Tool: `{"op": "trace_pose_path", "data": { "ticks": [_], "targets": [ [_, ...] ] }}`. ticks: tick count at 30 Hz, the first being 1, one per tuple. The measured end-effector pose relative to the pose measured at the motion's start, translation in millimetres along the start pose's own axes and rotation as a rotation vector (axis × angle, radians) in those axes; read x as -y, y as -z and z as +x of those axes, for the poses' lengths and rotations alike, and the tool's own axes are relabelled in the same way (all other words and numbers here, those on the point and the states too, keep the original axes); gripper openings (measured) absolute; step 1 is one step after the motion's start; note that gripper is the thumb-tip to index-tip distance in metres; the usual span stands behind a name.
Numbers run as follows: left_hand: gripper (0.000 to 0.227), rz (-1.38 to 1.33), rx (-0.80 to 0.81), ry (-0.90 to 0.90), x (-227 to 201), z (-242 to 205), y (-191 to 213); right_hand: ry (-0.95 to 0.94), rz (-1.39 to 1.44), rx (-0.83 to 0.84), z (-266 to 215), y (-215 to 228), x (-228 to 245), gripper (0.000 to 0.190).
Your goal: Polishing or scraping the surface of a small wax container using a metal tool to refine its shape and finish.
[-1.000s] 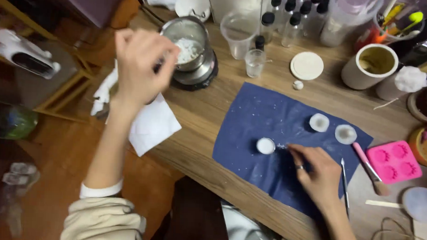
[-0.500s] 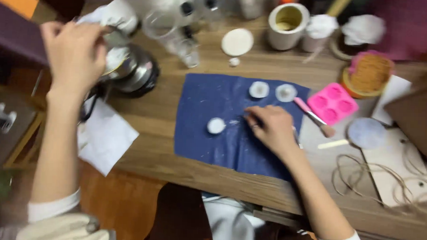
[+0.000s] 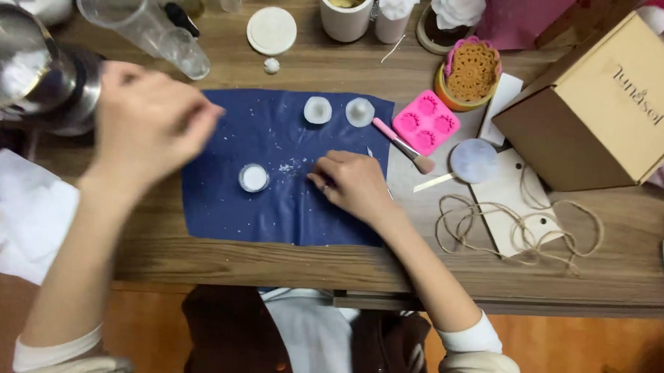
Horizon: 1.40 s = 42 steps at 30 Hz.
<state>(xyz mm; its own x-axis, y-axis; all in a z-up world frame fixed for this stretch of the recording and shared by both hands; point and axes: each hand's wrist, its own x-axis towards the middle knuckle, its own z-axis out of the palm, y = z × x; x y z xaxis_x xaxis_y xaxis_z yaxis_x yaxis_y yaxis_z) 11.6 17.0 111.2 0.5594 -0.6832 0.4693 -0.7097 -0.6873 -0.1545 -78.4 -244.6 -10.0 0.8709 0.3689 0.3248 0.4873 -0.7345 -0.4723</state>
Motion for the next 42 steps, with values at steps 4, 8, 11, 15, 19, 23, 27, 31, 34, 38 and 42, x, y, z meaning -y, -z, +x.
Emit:
{"op": "trace_pose_path", "data": {
  "ticks": [4,8,11,15,19,23,27,31,34,38,42],
  "targets": [
    [0.03,-0.134,0.105,-0.085,-21.6,3.4,-21.3,-0.075,0.085,-0.002,-2.9,19.2,-0.5,0.026],
    [0.014,-0.304,-0.04,-0.004,-19.8,-9.6,-51.0,-0.223,0.12,0.039,7.9,29.8,9.9,0.004],
    [0.013,-0.387,-0.07,0.071,-15.7,-17.2,-57.3,-0.2,-0.045,0.115,8.4,42.4,12.9,0.02],
    [0.017,-0.526,-0.122,0.203,1.3,-48.2,-78.5,-0.322,-0.155,0.086,-21.1,45.5,24.6,0.023],
    [0.024,-0.683,-0.317,0.272,8.5,-71.2,-103.0,-0.446,-0.15,0.072,-68.0,30.2,27.4,0.026],
    [0.027,-0.736,-0.313,0.294,2.7,-69.3,-115.3,-0.2,-0.076,0.075,-40.1,30.3,51.5,0.017],
    [0.028,-0.693,-0.298,0.199,1.9,-74.6,-114.5,-0.029,-0.072,-0.022,2.1,23.8,65.6,0.033],
    [0.027,-0.665,-0.279,0.243,5.3,-80.0,-116.2,0.208,-0.178,-0.05,41.0,33.6,84.1,0.039],
    [0.026,-0.643,-0.267,0.224,9.0,-78.5,-111.8,0.325,-0.128,-0.08,65.9,46.3,107.8,0.04],
    [0.024,-0.617,-0.242,0.134,4.3,-75.8,-113.7,0.537,-0.146,-0.096,79.8,84.7,149.3,0.044],
    [0.026,-0.63,-0.196,0.131,4.5,-78.1,-112.7,0.668,-0.121,-0.234,83.7,123.6,180.5,0.037]
  ]
}}
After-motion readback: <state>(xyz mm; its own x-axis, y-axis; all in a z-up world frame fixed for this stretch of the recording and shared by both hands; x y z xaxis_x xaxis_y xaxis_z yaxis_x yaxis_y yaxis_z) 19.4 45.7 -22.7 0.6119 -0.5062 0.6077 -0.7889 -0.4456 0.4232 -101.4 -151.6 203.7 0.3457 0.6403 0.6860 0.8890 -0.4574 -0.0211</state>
